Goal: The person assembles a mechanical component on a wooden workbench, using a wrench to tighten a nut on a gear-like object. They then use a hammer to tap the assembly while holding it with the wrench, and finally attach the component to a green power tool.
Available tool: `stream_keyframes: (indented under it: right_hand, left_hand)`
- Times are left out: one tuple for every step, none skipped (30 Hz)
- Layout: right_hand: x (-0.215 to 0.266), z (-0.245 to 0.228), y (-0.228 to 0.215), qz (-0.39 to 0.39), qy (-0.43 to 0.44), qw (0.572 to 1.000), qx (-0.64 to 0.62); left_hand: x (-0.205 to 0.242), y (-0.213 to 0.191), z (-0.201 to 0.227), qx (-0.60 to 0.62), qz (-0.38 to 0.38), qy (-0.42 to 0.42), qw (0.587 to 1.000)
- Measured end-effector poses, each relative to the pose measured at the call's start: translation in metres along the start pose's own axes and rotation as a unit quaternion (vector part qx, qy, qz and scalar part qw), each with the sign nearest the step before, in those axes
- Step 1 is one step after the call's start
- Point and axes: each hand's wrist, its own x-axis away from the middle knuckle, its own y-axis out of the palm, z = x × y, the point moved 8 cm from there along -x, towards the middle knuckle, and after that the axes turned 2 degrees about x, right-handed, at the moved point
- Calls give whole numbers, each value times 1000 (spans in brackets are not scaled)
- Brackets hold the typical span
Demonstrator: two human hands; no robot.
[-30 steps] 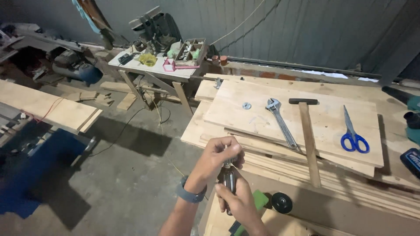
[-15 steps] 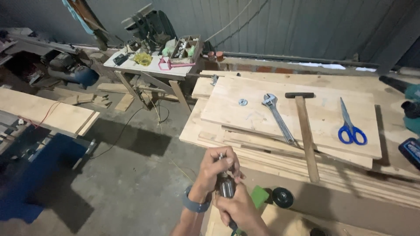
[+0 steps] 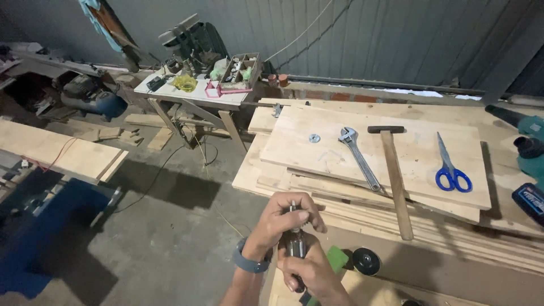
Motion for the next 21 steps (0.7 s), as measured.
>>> stream_keyframes:
  right_hand:
    - [-4,-9,1,-2,-32,998,57]
    - [-8,-18,3,-3,-64,992,113]
    - [-24,-8,-10,-2,-66,991,118]
    - [-36,-14,-28,52,-166,968,179]
    - [-44,-19,-44,112,-266,929,231]
    - [-54,-31,-44,116,-270,927,231]
    - [-64,-46,-46,131,-275,921,242]
    - [-74,-60,-48,146,-279,915,253]
    - [-85,-74,-53,149,-284,912,255]
    - [-98,-84,-64,179,-246,915,265]
    - [-110,-91,-75,208,-205,916,274]
    - [-121,-104,-74,209,-207,915,276]
    - [-130,-119,-72,212,-217,904,301]
    - [-140,-133,-69,214,-226,892,326]
    - [-148,-136,-73,216,-228,891,327]
    - [-157,-140,-76,214,-229,891,330]
    - [-168,-145,-78,211,-233,890,331]
    - [-178,-146,-85,212,-236,888,332]
    - [-186,-147,-94,228,-240,879,342]
    - [-195,-148,-103,245,-245,870,351]
    - [-198,-150,-106,246,-245,869,352]
  left_hand:
    - [-5,1,7,-28,-19,16,999]
    - [-9,3,14,-56,-37,33,997]
    - [-14,-3,7,-54,-38,38,997]
    - [-18,-14,9,-83,-4,101,991]
    - [-21,-24,11,-111,24,159,981]
    - [-24,-29,12,-110,18,160,981]
    - [-28,-35,10,-102,15,150,983]
    - [-33,-42,9,-95,12,139,986]
    - [-42,-43,3,-93,7,143,985]
    - [-51,-54,-6,-69,57,122,988]
    - [-57,-66,-16,-44,110,100,988]
    - [-70,-74,-24,-43,108,102,988]
    - [-81,-86,-32,-51,126,103,985]
    - [-93,-97,-40,-59,144,104,982]
    - [-104,-105,-44,-58,142,105,983]
    - [-114,-113,-48,-69,146,100,982]
    - [-127,-123,-50,-82,149,96,981]
    - [-132,-122,-49,-82,147,99,981]
    - [-136,-121,-49,-88,151,95,980]
    - [-140,-121,-50,-95,155,91,979]
    - [-145,-127,-56,-93,154,91,980]
